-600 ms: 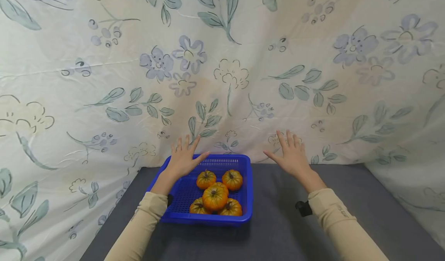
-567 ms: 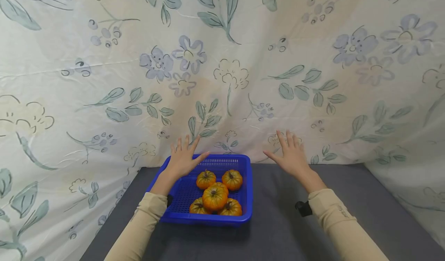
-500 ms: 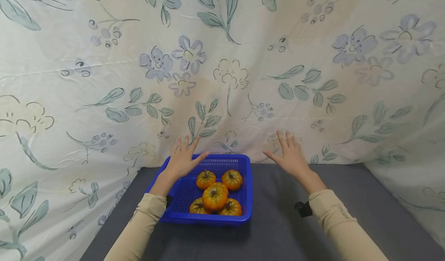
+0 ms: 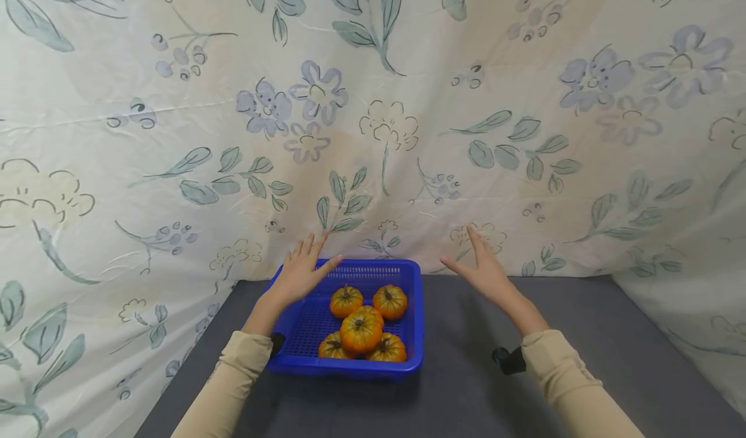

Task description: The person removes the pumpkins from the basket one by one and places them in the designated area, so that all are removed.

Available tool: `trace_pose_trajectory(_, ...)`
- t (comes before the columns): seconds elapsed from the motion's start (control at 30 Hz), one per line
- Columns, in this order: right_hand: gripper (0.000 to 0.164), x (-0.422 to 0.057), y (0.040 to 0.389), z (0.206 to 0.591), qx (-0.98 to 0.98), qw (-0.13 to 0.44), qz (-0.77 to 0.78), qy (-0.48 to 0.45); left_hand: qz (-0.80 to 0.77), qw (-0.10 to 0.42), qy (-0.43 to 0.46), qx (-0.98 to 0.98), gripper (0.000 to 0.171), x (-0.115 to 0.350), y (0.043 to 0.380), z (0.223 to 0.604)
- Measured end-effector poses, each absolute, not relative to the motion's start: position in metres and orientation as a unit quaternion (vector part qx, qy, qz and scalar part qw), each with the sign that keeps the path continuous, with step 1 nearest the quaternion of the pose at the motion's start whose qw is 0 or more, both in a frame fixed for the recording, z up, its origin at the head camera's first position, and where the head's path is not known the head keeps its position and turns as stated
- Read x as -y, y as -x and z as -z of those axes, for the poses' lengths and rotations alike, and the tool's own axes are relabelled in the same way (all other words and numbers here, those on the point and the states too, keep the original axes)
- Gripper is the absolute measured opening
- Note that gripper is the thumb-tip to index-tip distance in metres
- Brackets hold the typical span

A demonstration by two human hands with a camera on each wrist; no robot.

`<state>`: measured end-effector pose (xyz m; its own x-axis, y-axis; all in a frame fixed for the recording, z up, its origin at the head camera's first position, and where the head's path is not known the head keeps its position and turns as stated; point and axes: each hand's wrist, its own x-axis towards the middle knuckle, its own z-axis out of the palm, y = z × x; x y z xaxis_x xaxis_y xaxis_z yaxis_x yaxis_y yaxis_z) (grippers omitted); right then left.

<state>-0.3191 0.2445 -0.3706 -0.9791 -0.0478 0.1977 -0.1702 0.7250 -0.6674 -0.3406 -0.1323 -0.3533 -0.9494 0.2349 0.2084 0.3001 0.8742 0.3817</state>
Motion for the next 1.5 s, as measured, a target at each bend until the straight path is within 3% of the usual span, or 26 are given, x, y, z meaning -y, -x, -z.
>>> trace_pose_trajectory(0.57, 0.1, -0.238, 0.315, 0.379, 0.89, 0.049, -0.444, -0.094, 0.363, 0.02, 0.17, 0.916, 0.081, 0.148, 0.321, 0.341)
trace_pose_trajectory(0.73, 0.097, -0.231, 0.312, 0.38, 0.884, 0.042, -0.454, -0.103, 0.387, -0.005, 0.143, 0.911, 0.082, 0.154, 0.316, 0.337)
trace_pose_trajectory(1.5, 0.095, -0.196, 0.307, 0.39, 0.858, 0.022, -0.488, -0.161, 0.393, -0.004, 0.062, 0.917, 0.063, 0.204, 0.289, 0.327)
